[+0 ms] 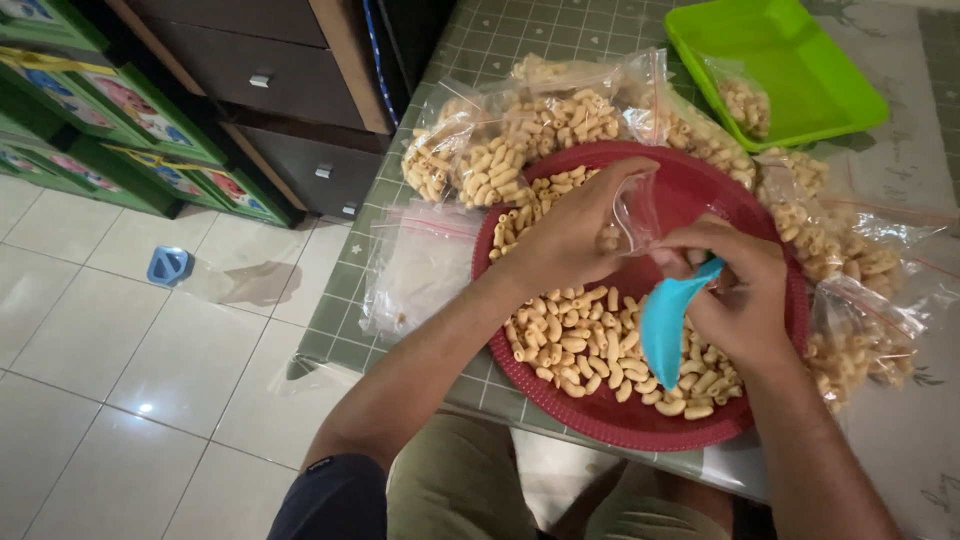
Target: Manually portioning and packaging snacks into small plastic bags using a scoop.
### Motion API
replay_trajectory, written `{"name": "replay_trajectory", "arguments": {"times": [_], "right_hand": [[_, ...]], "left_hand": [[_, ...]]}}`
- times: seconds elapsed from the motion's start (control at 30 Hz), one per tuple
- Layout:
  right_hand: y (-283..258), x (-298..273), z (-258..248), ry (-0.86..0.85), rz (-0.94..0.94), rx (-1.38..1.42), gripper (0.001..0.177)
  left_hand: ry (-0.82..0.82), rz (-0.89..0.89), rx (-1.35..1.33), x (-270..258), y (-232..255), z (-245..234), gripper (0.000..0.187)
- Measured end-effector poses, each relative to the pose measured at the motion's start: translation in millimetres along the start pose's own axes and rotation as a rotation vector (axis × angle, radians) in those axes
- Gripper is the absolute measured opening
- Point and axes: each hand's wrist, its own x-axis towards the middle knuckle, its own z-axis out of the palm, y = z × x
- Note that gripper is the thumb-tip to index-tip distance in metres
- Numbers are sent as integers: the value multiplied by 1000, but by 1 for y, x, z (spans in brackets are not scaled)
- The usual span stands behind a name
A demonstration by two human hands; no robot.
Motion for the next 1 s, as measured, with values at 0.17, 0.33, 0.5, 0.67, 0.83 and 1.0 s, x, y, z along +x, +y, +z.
{"name": "replay_trajectory", "arguments": {"times": [0.17,0.33,0.5,0.67,0.83,1.0], "right_hand": [[19,-8,-4,154,52,48,7],[30,-5,-10,329,134,-66,10],[24,2,-19,419,318,-162,11],[15,8,-14,446,382,-90,9],[22,7,-15,442,372,-87,8],[25,6,-12,416,369,-96,2]], "left_hand": [[30,-74,16,4,11,-2,87],[18,-181,-9,3,18,-6,87],[45,-149,38,3,20,-7,79],[31,-211,-43,2,21,-8,80],[86,-188,0,1,15,-6,79],[99,-163,23,2,14,-5,79]]}}
